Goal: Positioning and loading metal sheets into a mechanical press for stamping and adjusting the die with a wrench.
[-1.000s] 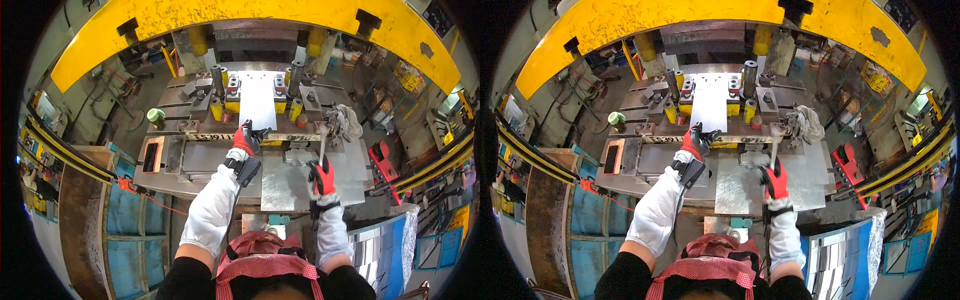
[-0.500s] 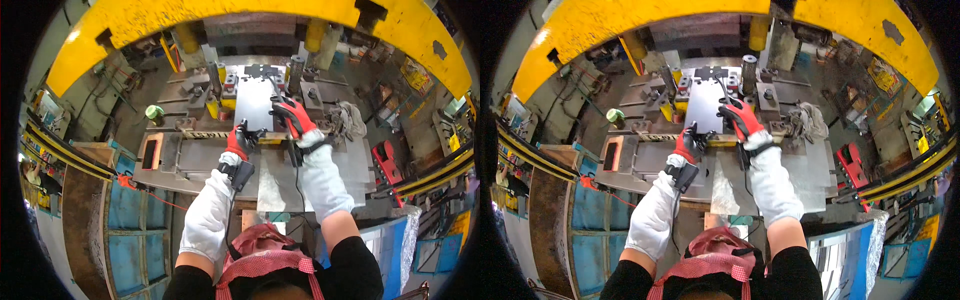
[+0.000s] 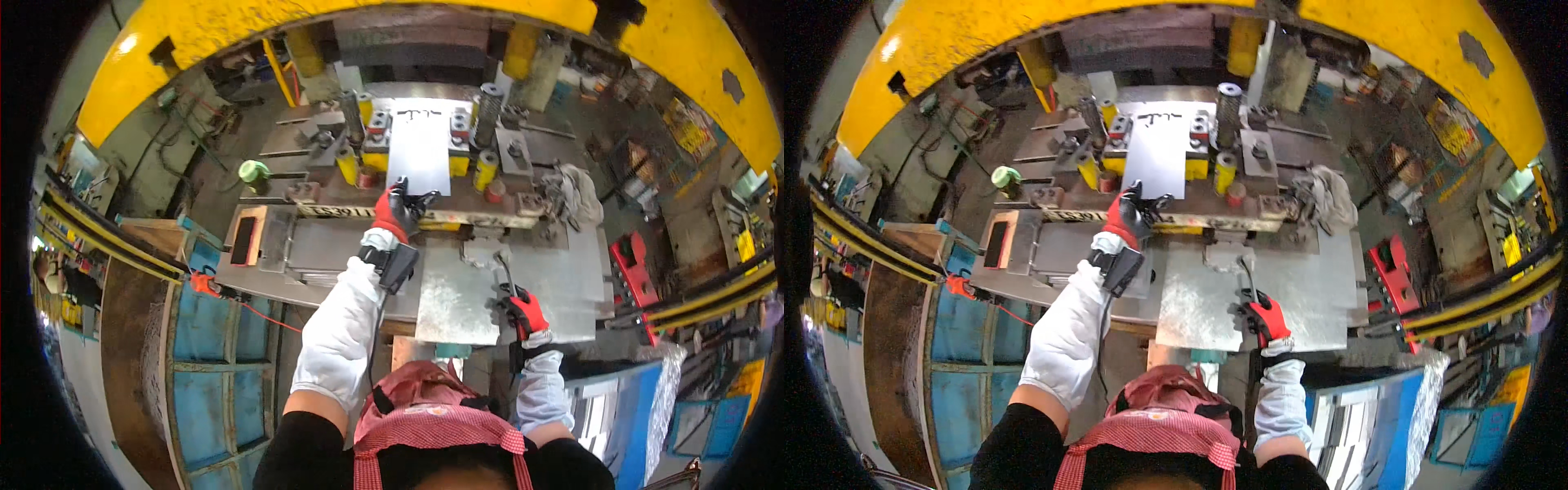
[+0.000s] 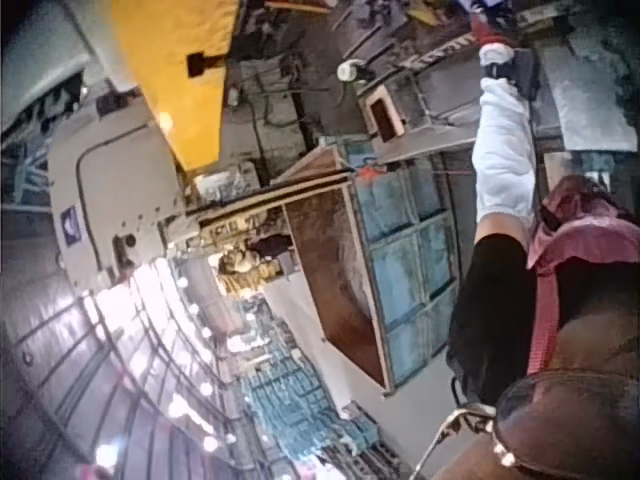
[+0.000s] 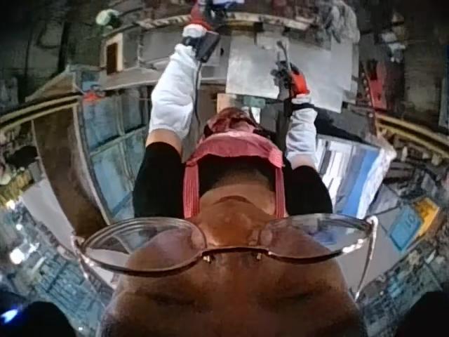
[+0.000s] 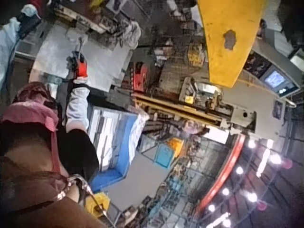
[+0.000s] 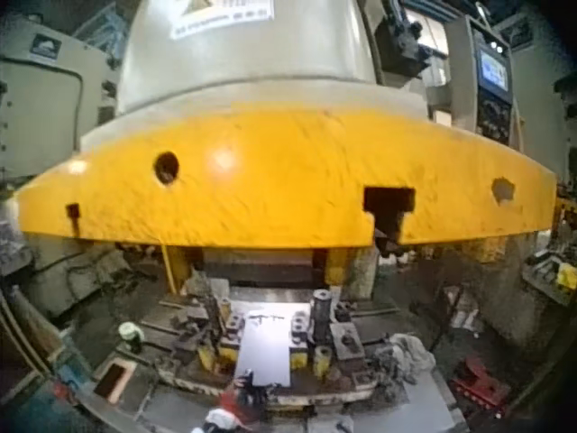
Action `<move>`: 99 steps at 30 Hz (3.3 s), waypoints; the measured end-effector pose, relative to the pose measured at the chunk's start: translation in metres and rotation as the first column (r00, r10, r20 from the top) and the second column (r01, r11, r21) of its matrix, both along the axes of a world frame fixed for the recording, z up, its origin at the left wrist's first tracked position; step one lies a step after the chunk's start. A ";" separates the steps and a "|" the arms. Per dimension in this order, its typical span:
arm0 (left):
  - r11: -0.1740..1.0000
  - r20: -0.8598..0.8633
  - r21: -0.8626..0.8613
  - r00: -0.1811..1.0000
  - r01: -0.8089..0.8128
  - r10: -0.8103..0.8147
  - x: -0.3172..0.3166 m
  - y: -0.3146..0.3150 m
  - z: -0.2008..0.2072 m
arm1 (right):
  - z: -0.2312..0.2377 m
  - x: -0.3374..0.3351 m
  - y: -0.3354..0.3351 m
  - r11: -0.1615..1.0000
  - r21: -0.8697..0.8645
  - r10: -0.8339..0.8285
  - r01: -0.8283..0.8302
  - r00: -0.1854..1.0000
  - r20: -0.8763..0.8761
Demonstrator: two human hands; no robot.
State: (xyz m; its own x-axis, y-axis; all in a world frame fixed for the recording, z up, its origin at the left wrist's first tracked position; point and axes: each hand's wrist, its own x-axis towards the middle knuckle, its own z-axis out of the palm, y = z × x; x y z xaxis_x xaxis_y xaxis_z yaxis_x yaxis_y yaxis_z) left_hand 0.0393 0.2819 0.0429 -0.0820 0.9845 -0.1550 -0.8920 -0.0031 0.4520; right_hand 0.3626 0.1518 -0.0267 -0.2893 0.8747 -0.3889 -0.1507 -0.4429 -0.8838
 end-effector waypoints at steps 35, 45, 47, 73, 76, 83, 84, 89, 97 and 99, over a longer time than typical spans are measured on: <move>0.983 -0.700 0.050 -0.709 -0.175 -0.090 -0.131 -0.282 -0.122 | -0.061 0.010 -0.039 0.773 0.018 -0.624 0.634 0.766 -0.155; 0.917 -0.589 -0.376 -0.729 -0.133 -0.347 -0.158 -0.272 -0.136 | -0.071 0.014 -0.037 0.744 -0.037 -0.652 0.667 0.713 -0.258; 0.913 -0.571 -0.367 -0.732 -0.176 -0.371 -0.158 -0.272 -0.134 | -0.068 0.014 -0.037 0.783 -0.050 -0.605 0.619 0.741 -0.292; 0.928 -0.637 -0.351 -0.695 -0.126 -0.335 -0.162 -0.268 -0.134 | -0.075 0.011 -0.036 0.692 -0.004 -0.706 0.722 0.675 -0.213; 0.897 -0.642 -0.422 -0.656 -0.130 -0.397 -0.163 -0.266 -0.134 | -0.072 0.010 -0.038 0.699 -0.013 -0.696 0.715 0.676 -0.241; 0.941 -0.629 -0.321 -0.719 -0.106 -0.295 -0.169 -0.268 -0.145 | -0.069 0.006 -0.037 0.695 -0.013 -0.698 0.719 0.671 -0.251; 0.939 -0.630 -0.328 -0.717 -0.103 -0.299 -0.168 -0.267 -0.144 | -0.070 0.006 -0.035 0.689 -0.028 -0.704 0.725 0.659 -0.264; 0.904 -0.579 -0.410 -0.733 -0.117 -0.357 -0.163 -0.263 -0.134 | -0.074 0.009 -0.033 0.707 -0.011 -0.684 0.707 0.680 -0.262; 0.937 -0.673 -0.346 -0.685 -0.042 -0.279 -0.161 -0.268 -0.130 | -0.081 0.016 -0.035 0.645 0.015 -0.748 0.764 0.636 -0.191; 0.944 -0.655 -0.314 -0.695 -0.104 -0.295 -0.167 -0.269 -0.143 | -0.071 0.006 -0.037 0.671 0.020 -0.729 0.742 0.664 -0.168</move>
State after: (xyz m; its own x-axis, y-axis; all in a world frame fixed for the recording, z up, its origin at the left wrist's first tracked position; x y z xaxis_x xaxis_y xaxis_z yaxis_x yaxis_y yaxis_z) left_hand -0.1275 0.0124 -0.1002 -0.1560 0.9764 -0.1492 0.9419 0.1926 0.2752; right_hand 0.3691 0.1153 -0.0978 0.4185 0.8512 -0.3168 -0.5152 -0.0648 -0.8546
